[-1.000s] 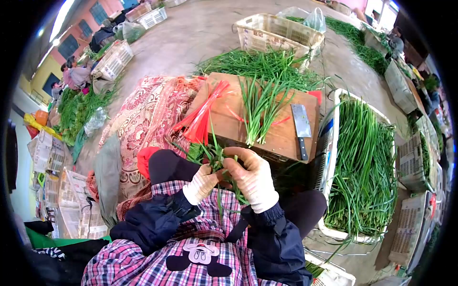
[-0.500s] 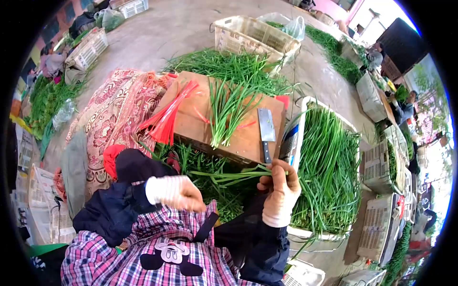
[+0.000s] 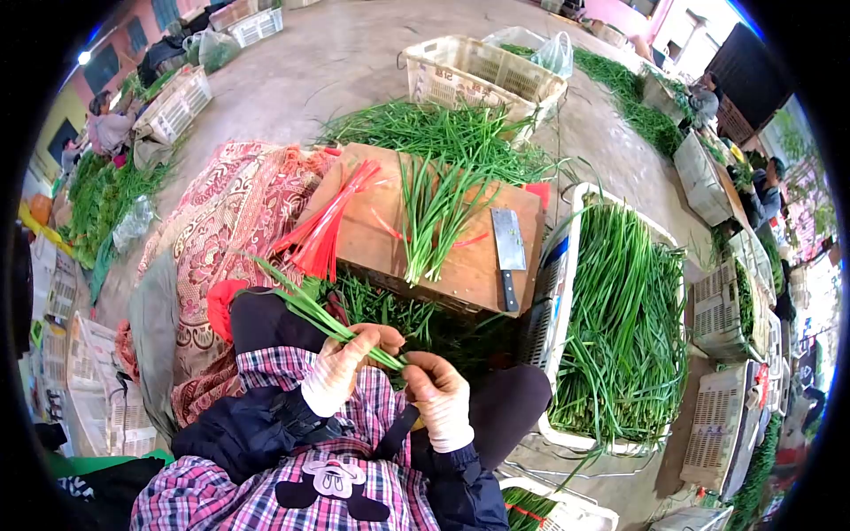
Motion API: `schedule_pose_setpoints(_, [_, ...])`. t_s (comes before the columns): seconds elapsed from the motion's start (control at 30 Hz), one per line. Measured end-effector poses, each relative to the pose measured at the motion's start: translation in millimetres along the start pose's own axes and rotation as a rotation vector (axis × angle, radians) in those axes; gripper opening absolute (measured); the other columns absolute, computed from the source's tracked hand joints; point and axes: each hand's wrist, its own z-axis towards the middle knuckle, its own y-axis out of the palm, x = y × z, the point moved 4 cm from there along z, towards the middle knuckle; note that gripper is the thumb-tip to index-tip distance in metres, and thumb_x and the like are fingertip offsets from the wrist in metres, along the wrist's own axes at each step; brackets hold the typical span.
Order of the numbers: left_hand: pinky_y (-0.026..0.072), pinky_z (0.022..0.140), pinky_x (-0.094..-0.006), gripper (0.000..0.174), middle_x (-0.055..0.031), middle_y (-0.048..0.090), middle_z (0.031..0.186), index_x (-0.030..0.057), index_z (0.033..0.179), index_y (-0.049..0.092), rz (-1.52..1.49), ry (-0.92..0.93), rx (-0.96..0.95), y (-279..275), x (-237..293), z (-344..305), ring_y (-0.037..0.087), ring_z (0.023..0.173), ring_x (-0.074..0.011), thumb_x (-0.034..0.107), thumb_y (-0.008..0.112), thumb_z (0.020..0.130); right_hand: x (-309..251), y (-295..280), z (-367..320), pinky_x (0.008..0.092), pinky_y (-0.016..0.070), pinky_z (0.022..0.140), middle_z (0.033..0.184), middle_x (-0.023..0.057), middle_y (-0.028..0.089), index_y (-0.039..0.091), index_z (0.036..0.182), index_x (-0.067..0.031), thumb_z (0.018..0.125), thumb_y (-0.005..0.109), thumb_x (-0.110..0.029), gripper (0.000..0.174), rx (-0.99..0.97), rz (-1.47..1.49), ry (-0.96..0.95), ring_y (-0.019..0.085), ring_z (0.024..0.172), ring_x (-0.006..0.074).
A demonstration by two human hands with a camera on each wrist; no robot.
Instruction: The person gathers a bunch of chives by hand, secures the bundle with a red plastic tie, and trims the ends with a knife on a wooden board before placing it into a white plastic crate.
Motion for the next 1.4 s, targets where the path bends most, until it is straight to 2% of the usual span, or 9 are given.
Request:
schedule_pose_setpoints(0.2, [0.0512,0.073,-0.0278,0.04,-0.0035,0.067,0.094,0.0039,0.1,0.066,0.257,0.018,-0.019,-16,4,1,0.063,0.08,-0.0123,0.041,0.054,0.095,33,5,16,0.0274,0.049,0.066,0.078,0.0076,0.064,0.063,0.102,0.0018,0.086,0.065,-0.003,0.017,0.02,0.293,-0.016,0.059,0.067,0.0153])
schedule_pose_setpoints(0.47, [0.0544,0.054,-0.0256,0.052,-0.0074,0.065,0.076,0.0008,0.089,0.063,0.321,-0.014,-0.09,-24,11,54,0.064,0.064,-0.0138,0.051,0.052,0.093,82,-30,43,0.0409,0.0544,0.075,0.08,0.0078,0.058,0.054,0.111,-0.0011,0.087,0.059,0.0,0.024,0.49,0.69,0.004,0.058,0.071,0.0189])
schedule_pose_setpoints(0.57, [0.0483,0.048,-0.0243,0.047,-0.0064,0.062,0.07,0.0019,0.085,0.061,0.604,-0.036,-0.007,-17,52,102,0.059,0.055,-0.0126,0.044,0.045,0.097,94,-38,30,0.0355,0.0528,0.072,0.079,0.0051,0.06,0.059,0.105,-0.003,0.088,0.058,-0.002,0.018,0.39,0.505,0.071,0.057,0.071,0.0149])
schedule_pose_setpoints(0.7, [0.0478,0.04,-0.0261,0.045,-0.0079,0.061,0.069,-0.0008,0.086,0.062,0.78,-0.326,-0.144,-16,40,208,0.058,0.05,-0.0147,0.042,0.05,0.094,88,-9,17,0.0237,0.0471,0.078,0.094,0.0041,0.065,0.062,0.11,-0.0002,0.087,0.06,-0.004,0.023,-0.135,-0.052,0.148,0.058,0.084,0.0107])
schedule_pose_setpoints(0.87, [0.049,0.04,-0.0306,0.052,-0.0142,0.06,0.076,-0.0051,0.095,0.06,1.0,-0.508,-0.238,-9,4,295,0.058,0.05,-0.0196,0.046,0.058,0.087,83,-14,24,0.0194,0.0404,0.066,0.083,-0.0031,0.059,0.066,0.108,-0.0015,0.09,0.062,-0.013,0.021,-0.084,0.083,0.253,0.048,0.073,0.0052])
schedule_pose_setpoints(1.03, [0.0519,0.051,-0.0378,0.065,-0.0169,0.065,0.079,-0.0048,0.105,0.058,1.222,-0.443,-0.222,2,-12,311,0.062,0.056,-0.024,0.057,0.059,0.083,89,-18,26,0.0201,0.0426,0.069,0.084,-0.0014,0.061,0.066,0.106,-0.001,0.09,0.062,-0.013,0.02,-0.078,0.16,0.27,0.051,0.075,0.0062])
schedule_pose_setpoints(1.13, [0.0519,0.055,-0.0376,0.072,-0.0184,0.067,0.083,-0.0036,0.108,0.059,1.295,-0.623,-0.2,4,-15,311,0.065,0.059,-0.0244,0.063,0.059,0.081,88,-17,28,0.0216,0.0447,0.071,0.085,0.0005,0.063,0.067,0.105,-0.0009,0.09,0.062,-0.013,0.02,-0.091,0.138,0.234,0.054,0.077,0.0078])
schedule_pose_setpoints(1.3, [0.0486,0.049,-0.0262,0.068,-0.0099,0.063,0.077,0.0043,0.123,0.056,1.322,-0.433,-0.228,25,21,289,0.062,0.059,-0.0141,0.06,0.058,0.085,79,-19,26,0.0256,0.0487,0.075,0.09,0.0089,0.067,0.067,0.106,-0.003,0.09,0.06,-0.013,0.02,-0.138,-0.091,0.109,0.062,0.082,0.0139])
schedule_pose_setpoints(1.4, [0.0491,0.051,-0.027,0.062,-0.0064,0.062,0.081,0.0047,0.122,0.057,1.3,-0.247,-0.225,32,43,269,0.059,0.061,-0.0131,0.055,0.058,0.086,62,-8,19,0.0344,0.0503,0.082,0.102,0.0143,0.066,0.064,0.111,-0.0064,0.086,0.062,-0.019,0.028,-0.338,-0.482,-0.092,0.064,0.093,0.0291])
